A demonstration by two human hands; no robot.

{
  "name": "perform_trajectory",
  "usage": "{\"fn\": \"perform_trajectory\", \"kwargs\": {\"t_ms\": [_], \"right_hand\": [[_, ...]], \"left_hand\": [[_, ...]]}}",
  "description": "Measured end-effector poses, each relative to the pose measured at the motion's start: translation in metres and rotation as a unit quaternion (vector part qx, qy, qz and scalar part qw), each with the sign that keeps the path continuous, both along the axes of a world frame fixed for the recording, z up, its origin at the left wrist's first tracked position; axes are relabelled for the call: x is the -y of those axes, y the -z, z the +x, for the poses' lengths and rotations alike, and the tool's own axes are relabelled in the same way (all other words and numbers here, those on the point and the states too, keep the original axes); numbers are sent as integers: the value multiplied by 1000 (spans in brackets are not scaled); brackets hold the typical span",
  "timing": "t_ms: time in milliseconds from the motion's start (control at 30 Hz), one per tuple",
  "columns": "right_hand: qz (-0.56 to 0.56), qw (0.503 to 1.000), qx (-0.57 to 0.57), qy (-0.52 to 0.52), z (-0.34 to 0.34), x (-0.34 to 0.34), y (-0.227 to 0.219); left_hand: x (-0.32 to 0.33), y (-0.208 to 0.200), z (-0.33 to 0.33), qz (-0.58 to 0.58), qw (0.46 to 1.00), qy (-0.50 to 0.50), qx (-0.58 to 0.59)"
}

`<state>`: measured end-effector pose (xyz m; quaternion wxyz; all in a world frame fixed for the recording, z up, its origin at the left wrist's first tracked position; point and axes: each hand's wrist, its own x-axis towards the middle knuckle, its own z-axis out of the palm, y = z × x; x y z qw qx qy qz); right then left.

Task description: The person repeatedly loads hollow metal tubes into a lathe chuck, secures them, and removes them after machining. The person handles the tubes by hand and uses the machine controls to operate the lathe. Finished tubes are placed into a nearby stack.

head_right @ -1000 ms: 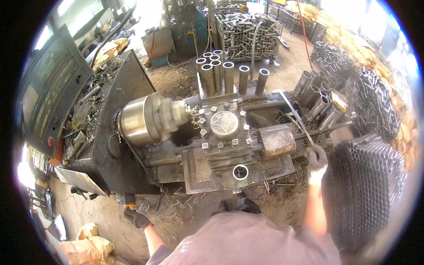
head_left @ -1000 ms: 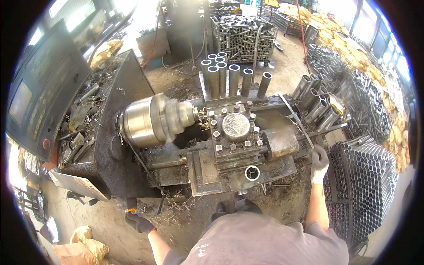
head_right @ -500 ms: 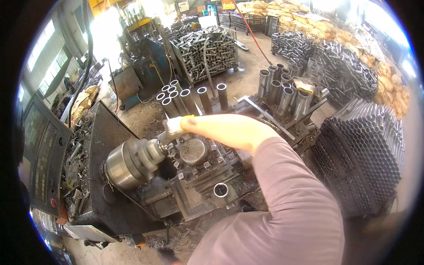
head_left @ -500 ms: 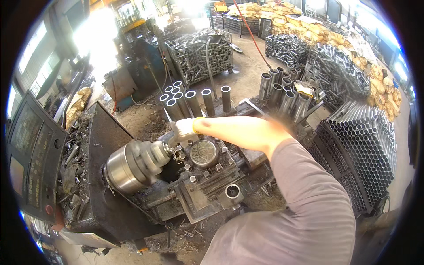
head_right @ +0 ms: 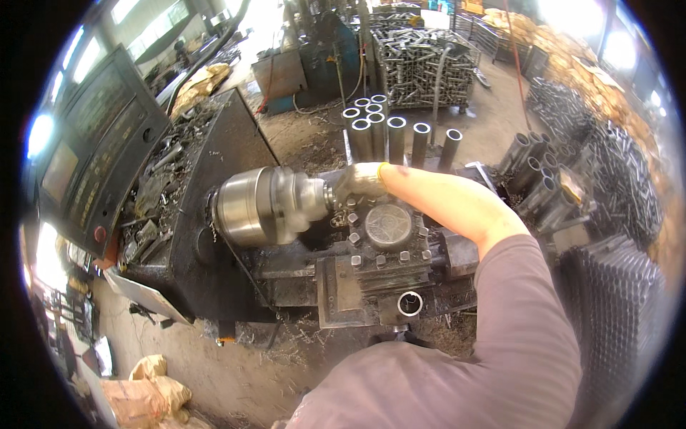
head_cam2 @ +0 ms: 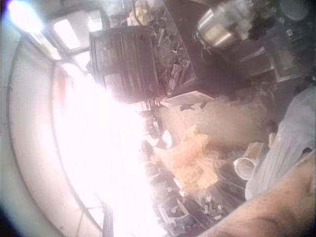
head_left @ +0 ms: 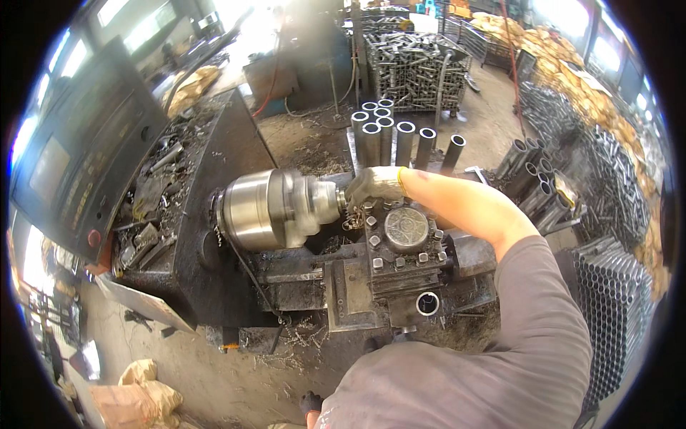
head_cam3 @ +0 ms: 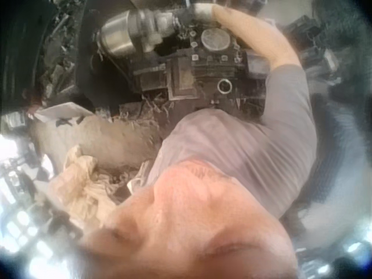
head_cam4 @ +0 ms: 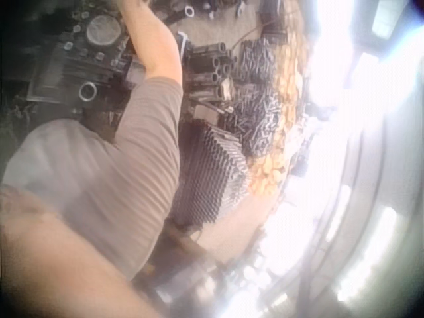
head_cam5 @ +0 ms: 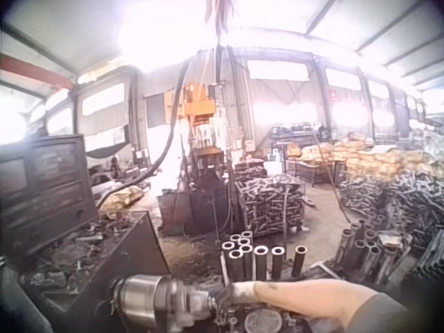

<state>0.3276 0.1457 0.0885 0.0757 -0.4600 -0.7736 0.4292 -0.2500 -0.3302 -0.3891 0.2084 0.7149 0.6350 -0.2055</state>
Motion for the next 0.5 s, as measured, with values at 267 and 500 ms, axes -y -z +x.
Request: {"fn": "perform_trajectory", "kwargs": {"t_ms": [267, 500], "right_hand": [[415, 907, -28, 63, -18, 6, -60], [309, 896, 283, 149, -17, -32, -52]], "left_hand": [[-29, -15, 15, -37, 928, -347, 134], [-83, -67, 46, 28, 856, -463, 230]]}}
